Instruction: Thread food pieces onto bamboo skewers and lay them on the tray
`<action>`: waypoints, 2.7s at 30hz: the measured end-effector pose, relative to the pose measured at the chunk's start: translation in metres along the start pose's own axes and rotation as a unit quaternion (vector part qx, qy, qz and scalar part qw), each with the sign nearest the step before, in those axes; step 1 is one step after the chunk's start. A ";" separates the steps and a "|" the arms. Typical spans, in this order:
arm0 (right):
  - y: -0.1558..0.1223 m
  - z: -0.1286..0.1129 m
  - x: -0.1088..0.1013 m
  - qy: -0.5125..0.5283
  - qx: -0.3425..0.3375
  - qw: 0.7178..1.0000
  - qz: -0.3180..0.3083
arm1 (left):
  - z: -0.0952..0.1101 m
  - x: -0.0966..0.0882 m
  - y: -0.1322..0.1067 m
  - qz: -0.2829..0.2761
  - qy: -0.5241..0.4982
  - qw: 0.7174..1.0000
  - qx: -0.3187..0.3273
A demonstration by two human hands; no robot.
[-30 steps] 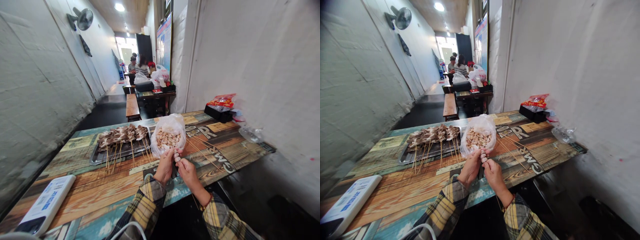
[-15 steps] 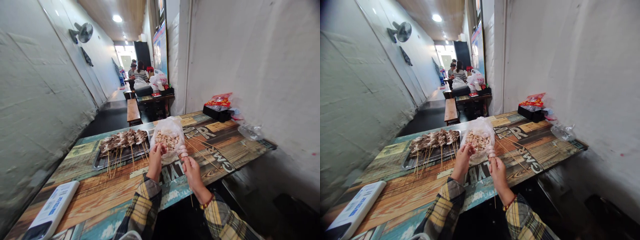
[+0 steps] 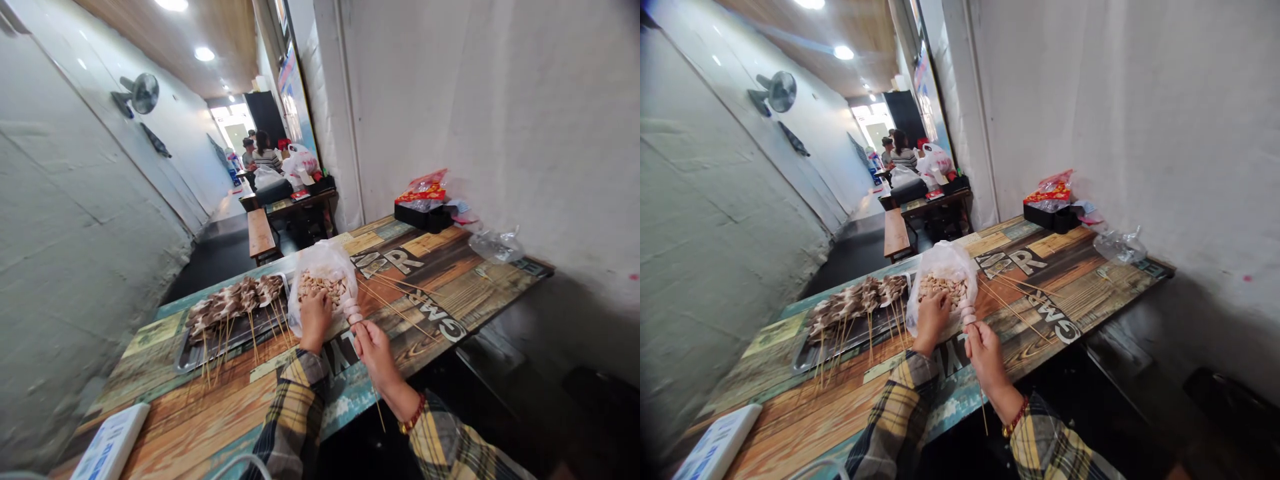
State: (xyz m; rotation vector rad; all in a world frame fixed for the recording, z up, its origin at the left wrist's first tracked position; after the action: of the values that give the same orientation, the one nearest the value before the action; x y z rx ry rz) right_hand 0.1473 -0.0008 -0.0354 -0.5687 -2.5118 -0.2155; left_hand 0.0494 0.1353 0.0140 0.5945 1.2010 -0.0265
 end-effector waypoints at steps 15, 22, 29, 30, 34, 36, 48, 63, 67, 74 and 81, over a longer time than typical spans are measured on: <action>0.000 0.003 0.002 -0.052 -0.010 0.998 -0.024 | -0.013 -0.021 -0.016 0.028 -0.129 0.988 -0.085; -0.008 0.007 0.012 -0.114 0.005 0.988 -0.103 | -0.033 -0.009 -0.041 -0.023 -0.531 0.823 -0.200; -0.008 0.016 0.007 -0.136 0.017 0.985 -0.105 | -0.024 -0.002 -0.059 -0.095 -0.690 0.682 -0.223; -0.008 0.017 0.006 -0.139 0.017 0.985 -0.104 | -0.025 -0.001 -0.060 -0.095 -0.698 0.672 -0.228; -0.009 0.023 0.002 -0.143 0.037 0.983 -0.105 | -0.028 0.002 -0.063 -0.096 -0.710 0.652 -0.248; -0.010 0.024 0.001 -0.143 0.049 0.983 -0.107 | -0.031 0.004 -0.064 -0.084 -0.717 0.642 -0.257; -0.013 0.021 -0.005 -0.159 0.049 0.982 -0.093 | -0.026 0.007 -0.061 -0.033 -0.799 0.547 -0.248; -0.013 0.013 0.007 -0.157 0.040 0.979 -0.120 | -0.021 -0.002 -0.053 -0.084 -0.760 0.613 -0.199; -0.014 0.011 0.011 -0.157 0.033 0.978 -0.134 | -0.019 -0.006 -0.053 -0.102 -0.751 0.623 -0.193; -0.014 0.011 0.014 -0.173 0.014 0.972 -0.158 | -0.015 -0.006 -0.055 -0.135 -0.753 0.611 -0.204; -0.015 0.011 0.014 -0.201 0.005 0.964 -0.171 | -0.016 -0.003 -0.057 -0.144 -0.742 0.618 -0.217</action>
State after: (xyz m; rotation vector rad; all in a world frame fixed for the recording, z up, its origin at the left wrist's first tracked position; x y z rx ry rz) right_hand 0.1244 -0.0059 -0.0375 -0.1774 -2.9983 -0.2340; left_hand 0.0162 0.0933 -0.0109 -0.1812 -0.3954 -0.4150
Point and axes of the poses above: each hand's wrist, its own y-axis towards the middle knuckle, its own x-axis out of the palm, z = x × y, the point moved 8 cm from there along y, towards the middle knuckle, and after that the axes turned 12 degrees about y, right-handed, at the moved point
